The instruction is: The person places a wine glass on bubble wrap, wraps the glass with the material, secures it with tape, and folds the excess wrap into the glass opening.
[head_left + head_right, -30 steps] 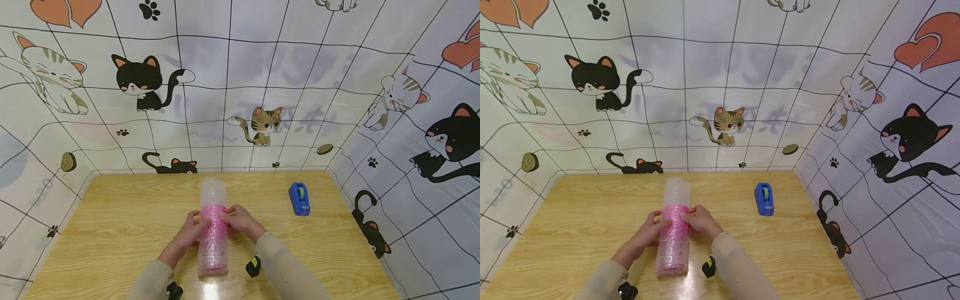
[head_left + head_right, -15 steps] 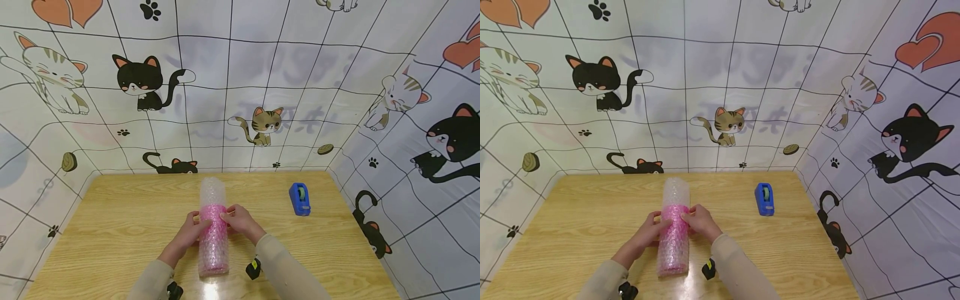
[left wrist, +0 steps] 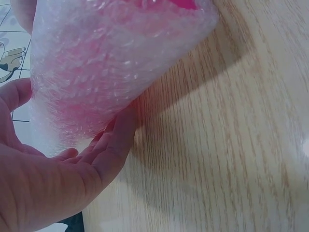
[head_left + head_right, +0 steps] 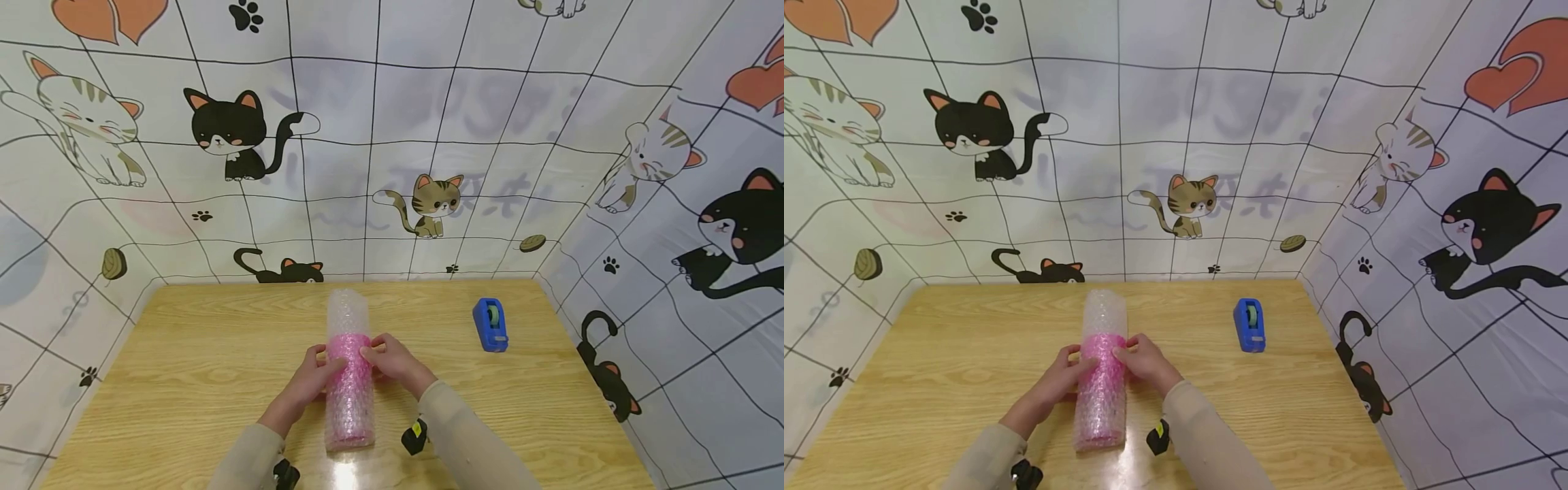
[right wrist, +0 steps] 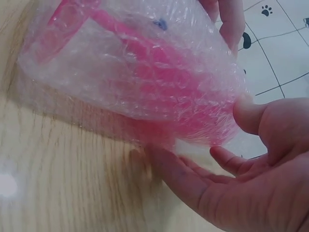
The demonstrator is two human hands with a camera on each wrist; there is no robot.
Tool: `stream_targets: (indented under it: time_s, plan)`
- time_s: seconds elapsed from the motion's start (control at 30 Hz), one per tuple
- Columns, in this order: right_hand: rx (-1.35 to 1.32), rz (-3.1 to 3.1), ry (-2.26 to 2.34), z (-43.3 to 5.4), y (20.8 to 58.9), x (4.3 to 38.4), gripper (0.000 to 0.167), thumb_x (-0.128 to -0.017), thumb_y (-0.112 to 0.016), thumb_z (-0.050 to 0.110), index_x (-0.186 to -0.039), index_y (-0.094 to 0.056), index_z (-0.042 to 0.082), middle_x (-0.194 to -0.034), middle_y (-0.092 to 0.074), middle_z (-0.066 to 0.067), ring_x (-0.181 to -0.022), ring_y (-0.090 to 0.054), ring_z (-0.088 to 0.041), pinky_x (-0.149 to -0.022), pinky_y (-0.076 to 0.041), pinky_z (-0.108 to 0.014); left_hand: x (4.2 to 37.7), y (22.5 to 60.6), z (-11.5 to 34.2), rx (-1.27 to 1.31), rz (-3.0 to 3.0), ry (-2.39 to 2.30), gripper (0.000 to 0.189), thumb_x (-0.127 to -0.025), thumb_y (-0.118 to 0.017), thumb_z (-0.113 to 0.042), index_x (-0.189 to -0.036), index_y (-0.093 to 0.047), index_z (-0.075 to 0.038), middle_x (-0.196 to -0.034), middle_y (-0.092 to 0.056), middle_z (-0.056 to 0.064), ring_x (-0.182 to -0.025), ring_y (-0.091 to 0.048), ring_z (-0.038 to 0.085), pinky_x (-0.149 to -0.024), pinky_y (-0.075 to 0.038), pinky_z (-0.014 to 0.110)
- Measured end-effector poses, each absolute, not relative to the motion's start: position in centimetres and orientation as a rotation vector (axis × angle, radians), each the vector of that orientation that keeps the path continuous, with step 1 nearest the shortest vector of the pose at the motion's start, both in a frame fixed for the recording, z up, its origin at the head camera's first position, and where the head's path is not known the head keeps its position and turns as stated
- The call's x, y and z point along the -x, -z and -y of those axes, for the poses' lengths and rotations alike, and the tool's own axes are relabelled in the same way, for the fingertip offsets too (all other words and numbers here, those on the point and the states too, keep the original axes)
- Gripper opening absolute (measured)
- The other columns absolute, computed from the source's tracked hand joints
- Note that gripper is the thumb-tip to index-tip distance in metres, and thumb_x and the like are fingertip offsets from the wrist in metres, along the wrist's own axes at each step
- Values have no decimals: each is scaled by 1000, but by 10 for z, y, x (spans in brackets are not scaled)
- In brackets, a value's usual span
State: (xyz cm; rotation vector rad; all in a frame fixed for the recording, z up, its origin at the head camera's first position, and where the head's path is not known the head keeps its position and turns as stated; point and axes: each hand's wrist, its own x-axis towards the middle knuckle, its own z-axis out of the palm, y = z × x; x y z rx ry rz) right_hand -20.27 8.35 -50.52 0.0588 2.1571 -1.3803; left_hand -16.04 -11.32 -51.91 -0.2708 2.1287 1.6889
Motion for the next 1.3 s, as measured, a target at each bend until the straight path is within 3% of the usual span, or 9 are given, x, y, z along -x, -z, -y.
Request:
stream_targets:
  time_s: [0.23,0.67,0.8,1.03,1.3]
  plan:
    - [-76,-2050,1429,-84,507,203,57,-93,-60,48,-132,-39,12,-107,-62,-10,-92,-64,-26,-90,-55,-46,160,518,115,270,-2122,-1688,83,-92,-60,-48,-148,-18,-4,-142,-41,27,-116,-58,35,-92,-54,50]
    - [-192,-1965,1470,-79,516,207,73,-87,-65,54,-133,-42,2,-116,-57,-12,-96,-63,-24,-90,-56,-42,160,521,116,290,-2118,-1703,81,-95,-56,-45,-150,-14,-4,-144,-39,28,-118,-58,36,-95,-52,50]
    - [-200,-1952,1473,-79,516,208,72,-86,-66,55,-131,-46,2,-112,-61,-11,-94,-63,-23,-87,-57,-39,159,520,117,279,-2120,-1705,80,-95,-54,-45,-150,-12,-3,-145,-38,30,-118,-58,36,-93,-53,50]
    - [-179,-1922,1463,-80,522,209,61,-86,-66,56,-114,-62,2,-100,-67,-7,-87,-60,-19,-80,-55,-34,160,522,118,272,-2110,-1719,78,-96,-53,-43,-151,-12,-4,-144,-38,30,-114,-60,34,-88,-55,46]
    - [-155,-1884,1494,-77,521,209,64,-88,-65,54,-122,-58,0,-106,-68,-11,-89,-64,-18,-88,-57,-38,160,523,120,262,-2145,-1705,77,-96,-53,-43,-150,-17,-2,-144,-39,31,-117,-58,37,-90,-54,49]
